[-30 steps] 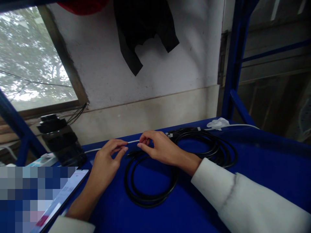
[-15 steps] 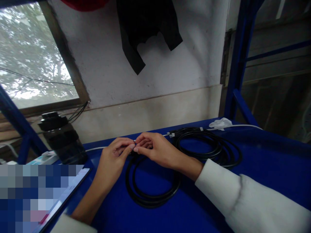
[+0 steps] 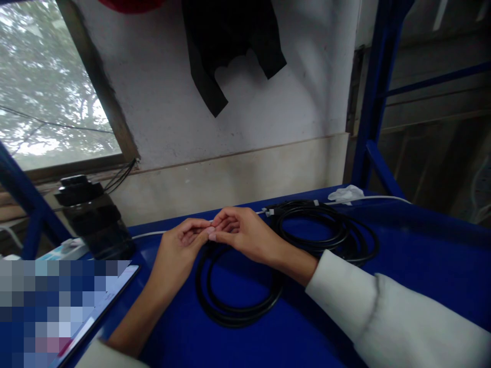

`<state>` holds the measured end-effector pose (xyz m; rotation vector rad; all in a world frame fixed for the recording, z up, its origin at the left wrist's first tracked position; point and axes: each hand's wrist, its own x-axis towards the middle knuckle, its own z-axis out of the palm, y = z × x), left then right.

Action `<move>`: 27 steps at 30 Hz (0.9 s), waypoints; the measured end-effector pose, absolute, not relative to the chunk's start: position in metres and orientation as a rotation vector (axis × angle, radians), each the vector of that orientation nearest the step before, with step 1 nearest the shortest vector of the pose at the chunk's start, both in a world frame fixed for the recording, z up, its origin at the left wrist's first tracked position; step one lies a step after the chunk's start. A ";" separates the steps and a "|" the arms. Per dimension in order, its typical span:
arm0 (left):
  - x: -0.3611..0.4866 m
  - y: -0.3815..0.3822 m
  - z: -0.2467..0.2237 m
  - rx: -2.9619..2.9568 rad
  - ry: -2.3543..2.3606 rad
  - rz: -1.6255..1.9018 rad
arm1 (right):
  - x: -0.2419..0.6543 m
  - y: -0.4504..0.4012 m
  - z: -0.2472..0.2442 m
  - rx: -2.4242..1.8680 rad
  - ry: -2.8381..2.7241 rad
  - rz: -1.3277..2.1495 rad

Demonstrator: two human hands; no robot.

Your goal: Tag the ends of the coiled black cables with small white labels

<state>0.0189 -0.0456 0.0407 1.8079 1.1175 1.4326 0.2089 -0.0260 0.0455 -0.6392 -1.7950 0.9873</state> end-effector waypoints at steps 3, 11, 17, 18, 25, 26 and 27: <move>0.019 -0.046 0.043 1.851 1.134 1.395 | 0.208 -0.026 0.044 -0.635 -1.800 0.977; 0.021 -0.045 0.042 1.917 1.111 1.388 | 0.206 -0.022 0.038 -0.627 -1.784 0.998; 0.019 -0.046 0.041 1.921 1.103 1.373 | 0.207 -0.023 0.043 -0.645 -1.783 1.007; 0.019 -0.046 0.041 1.913 1.104 1.374 | 0.208 -0.023 0.044 -0.655 -1.788 0.986; 0.019 -0.046 0.041 1.877 1.154 1.390 | 0.211 -0.023 0.047 -0.692 -1.752 0.851; 0.019 -0.046 0.041 1.879 1.152 1.390 | 0.210 -0.022 0.046 -0.683 -1.733 0.869; 0.019 -0.046 0.041 1.881 1.146 1.390 | 0.210 -0.021 0.046 -0.666 -1.712 0.898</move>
